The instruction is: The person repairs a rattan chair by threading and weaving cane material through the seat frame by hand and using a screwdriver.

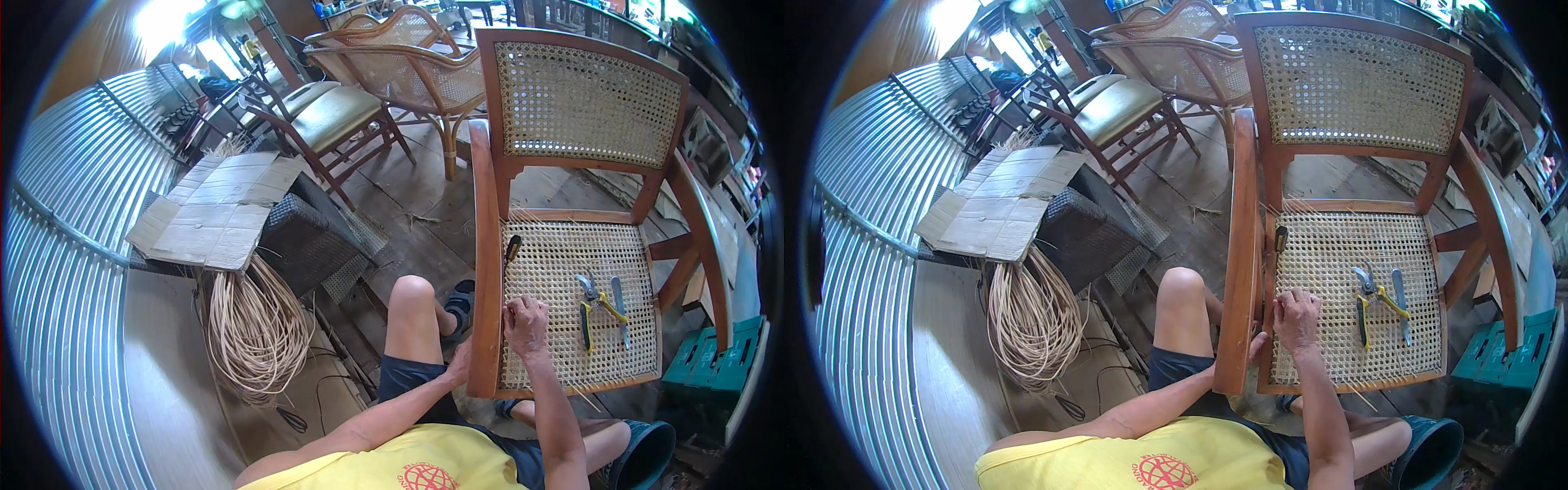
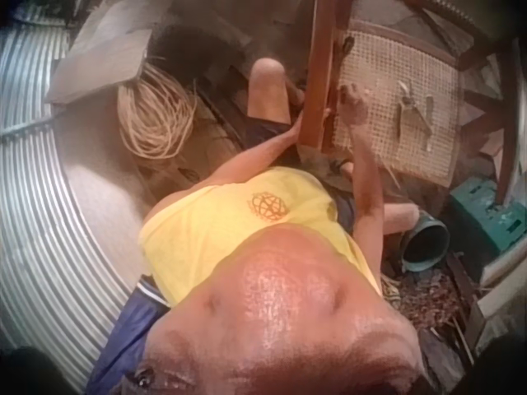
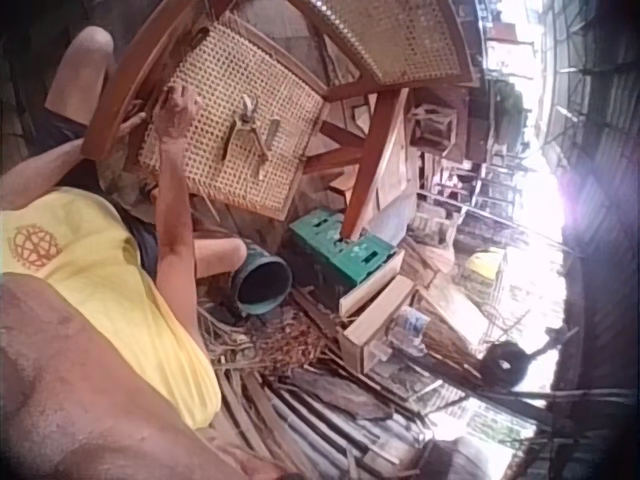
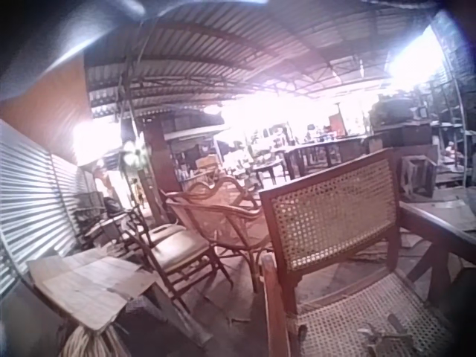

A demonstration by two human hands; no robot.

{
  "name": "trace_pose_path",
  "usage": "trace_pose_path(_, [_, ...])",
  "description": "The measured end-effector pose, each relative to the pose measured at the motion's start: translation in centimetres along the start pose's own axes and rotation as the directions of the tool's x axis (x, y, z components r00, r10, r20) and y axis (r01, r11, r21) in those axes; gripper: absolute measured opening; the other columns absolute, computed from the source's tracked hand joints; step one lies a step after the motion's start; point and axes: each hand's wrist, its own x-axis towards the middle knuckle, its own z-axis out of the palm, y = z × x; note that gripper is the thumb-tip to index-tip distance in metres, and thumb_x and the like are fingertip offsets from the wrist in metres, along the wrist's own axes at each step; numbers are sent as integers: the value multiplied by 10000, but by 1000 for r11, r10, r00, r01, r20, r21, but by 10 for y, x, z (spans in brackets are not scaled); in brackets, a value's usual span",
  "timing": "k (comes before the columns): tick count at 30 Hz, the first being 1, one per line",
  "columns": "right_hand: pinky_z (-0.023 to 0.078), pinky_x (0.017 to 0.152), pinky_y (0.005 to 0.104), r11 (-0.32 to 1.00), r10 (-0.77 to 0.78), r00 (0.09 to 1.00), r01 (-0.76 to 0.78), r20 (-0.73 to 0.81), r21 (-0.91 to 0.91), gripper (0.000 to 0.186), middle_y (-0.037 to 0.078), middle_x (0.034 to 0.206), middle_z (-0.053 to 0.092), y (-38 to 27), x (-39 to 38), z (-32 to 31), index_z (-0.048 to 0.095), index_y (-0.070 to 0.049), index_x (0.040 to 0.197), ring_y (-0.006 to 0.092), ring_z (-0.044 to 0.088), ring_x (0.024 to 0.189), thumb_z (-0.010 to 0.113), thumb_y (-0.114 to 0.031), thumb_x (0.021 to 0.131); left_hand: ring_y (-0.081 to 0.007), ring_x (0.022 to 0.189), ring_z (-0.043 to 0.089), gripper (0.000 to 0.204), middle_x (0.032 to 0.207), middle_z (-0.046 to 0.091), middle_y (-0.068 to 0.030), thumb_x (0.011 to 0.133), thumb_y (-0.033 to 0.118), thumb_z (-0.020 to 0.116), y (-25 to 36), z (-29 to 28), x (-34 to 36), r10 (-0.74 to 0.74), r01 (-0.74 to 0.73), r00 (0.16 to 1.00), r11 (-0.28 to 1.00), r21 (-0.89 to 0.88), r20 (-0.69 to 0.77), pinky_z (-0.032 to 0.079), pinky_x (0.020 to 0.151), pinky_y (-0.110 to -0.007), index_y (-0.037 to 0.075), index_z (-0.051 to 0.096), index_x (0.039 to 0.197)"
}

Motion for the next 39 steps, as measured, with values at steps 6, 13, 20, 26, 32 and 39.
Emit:
trace_pose_path(6, [389, 940, 491, 999, 33, 999, -33, 26, -7, 123, 102, 924, 600, -24, 8, 13, 638, -63, 898, 312, 595, 940, 714, -85, 804, -272, 1120, 649, 446, 1256, 644, -198, 995, 212, 600, -51, -4, 8, 5, 9, 999, 935, -355, 39, 513, 975, -391, 72, 506, 1408])
trace_pose_path(13, [382, 950, 492, 984, 91, 992, -76, 88, -162, 123, 103, 943, 608, 10, -1, 33, 625, -56, 901, 311, 596, 959, 706, -81, 813, -151, 1096, 622, 442, 1273, 654, -114, 1006, 193, 625, 50, -13, -2, -185, 195, 981, 933, -303, 63, 508, 962, -321, 56, 520, 1414])
trace_pose_path(20, [384, 966, 486, 979, 135, 980, -155, 149, 131, 91, 114, 873, 634, -2, 7, 10, 630, -57, 907, 317, 621, 915, 687, -78, 840, -148, 1099, 616, 484, 1280, 643, -108, 1001, 177, 632, 92, -29, -11, -299, 306, 952, 908, -287, 69, 500, 982, -311, 13, 488, 1433])
trace_pose_path(26, [399, 952, 489, 988, 149, 985, -152, 88, 26, 87, 121, 854, 622, 3, -4, 22, 626, -55, 894, 343, 620, 898, 670, -101, 836, -156, 1091, 624, 453, 1241, 663, -125, 1006, 205, 621, 75, -20, -14, -308, 321, 947, 887, -333, 91, 507, 968, -326, 14, 508, 1401])
trace_pose_path(32, [435, 927, 517, 979, 202, 938, -205, 281, -17, 222, 154, 1005, 649, 2, 12, 2, 649, -46, 969, 372, 615, 1006, 679, -254, 897, -143, 864, 583, 250, 942, 612, -58, 1014, 247, 635, 36, -12, -2, 153, -135, 984, 975, 177, -93, 504, 761, -327, 44, 621, 1159])
trace_pose_path(39, [502, 866, 466, 881, 459, 888, -459, -34, -115, 344, 164, 1030, 642, 35, -86, -126, 625, -41, 1082, 368, 621, 1036, 708, -328, 911, -93, 646, 517, 203, 726, 574, -6, 1002, 197, 660, 88, -38, 23, 282, -233, 951, 924, 304, -129, 463, 622, -253, 48, 675, 1140])
